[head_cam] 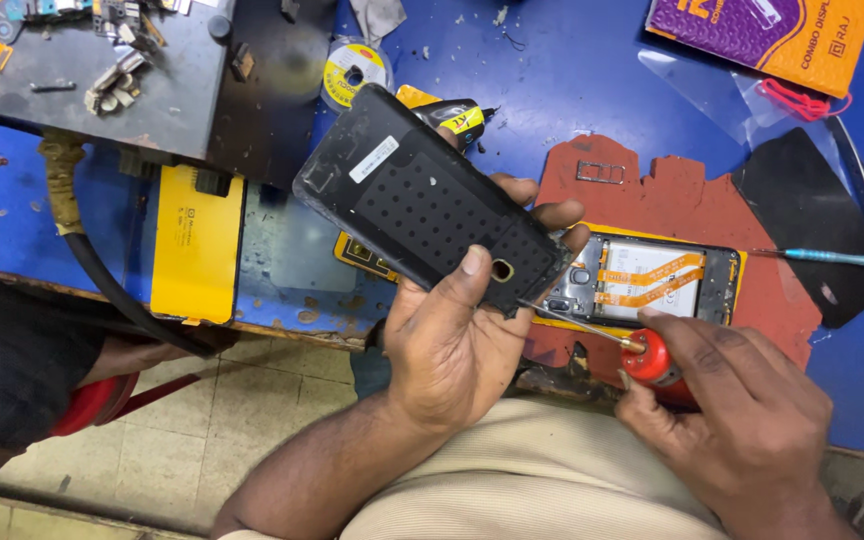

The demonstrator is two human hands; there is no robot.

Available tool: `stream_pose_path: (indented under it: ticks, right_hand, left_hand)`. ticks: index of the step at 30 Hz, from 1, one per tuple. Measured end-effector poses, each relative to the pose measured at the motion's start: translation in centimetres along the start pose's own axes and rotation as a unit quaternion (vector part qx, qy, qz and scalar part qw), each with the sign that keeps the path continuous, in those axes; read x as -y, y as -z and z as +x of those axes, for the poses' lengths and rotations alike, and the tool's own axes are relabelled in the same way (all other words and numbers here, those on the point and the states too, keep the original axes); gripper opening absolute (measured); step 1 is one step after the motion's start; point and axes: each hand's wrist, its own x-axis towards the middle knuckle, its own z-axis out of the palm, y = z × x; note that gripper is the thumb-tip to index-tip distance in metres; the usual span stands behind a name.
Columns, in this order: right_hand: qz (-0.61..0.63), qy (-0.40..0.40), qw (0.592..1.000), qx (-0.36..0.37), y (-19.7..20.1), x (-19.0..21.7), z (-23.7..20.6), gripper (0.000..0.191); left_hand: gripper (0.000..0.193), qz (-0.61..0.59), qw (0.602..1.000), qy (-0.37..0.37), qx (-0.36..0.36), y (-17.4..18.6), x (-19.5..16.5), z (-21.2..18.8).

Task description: The person repairs a disassembled smartphone on a workbench. They use a soldering iron on the phone's internal board, manipulate small components by hand, then drive screws into the back cover with a red screwdriver and press the screen assembly into place.

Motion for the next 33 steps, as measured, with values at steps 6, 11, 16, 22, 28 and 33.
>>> stream_pose_path:
  ticks: [6, 11, 16, 22, 28, 33]
  right_hand:
    - [-0.002, 0.012, 1.000, 0.010, -0.1, 0.4, -0.1, 0.051]
    - [0.000, 0.013, 1.000, 0.015, -0.3, 0.5, -0.3, 0.051]
    - [-0.009, 0.007, 1.000, 0.009, -0.3, 0.6, -0.2, 0.052]
    - [0.000, -0.001, 1.000, 0.011, -0.2, 0.4, -0.4, 0.052]
    - [-0.009, -0.055, 0.998, 0.011, 0.3, -0.5, -1.5, 0.049]
    - [-0.049, -0.155, 0.987, -0.016, -0.3, -3.5, -1.5, 0.046]
  left_hand:
    - [0.038, 0.006, 0.999, 0.033, 0.007, 0.1, -0.2, -0.2]
    - [0.038, 0.015, 1.000, 0.027, 0.005, 0.1, -0.3, -0.3]
    - [0.043, 0.008, 1.000, 0.018, 0.001, 0.1, -0.3, -0.3]
    - [0.043, 0.012, 1.000, 0.007, -0.003, -0.2, -0.3, -0.2]
    - [0.042, -0.014, 1.000, 0.027, 0.007, -0.3, -0.9, -0.5]
    - [0.040, 0.192, 0.978, 0.083, 0.000, -1.6, -2.9, -0.6]
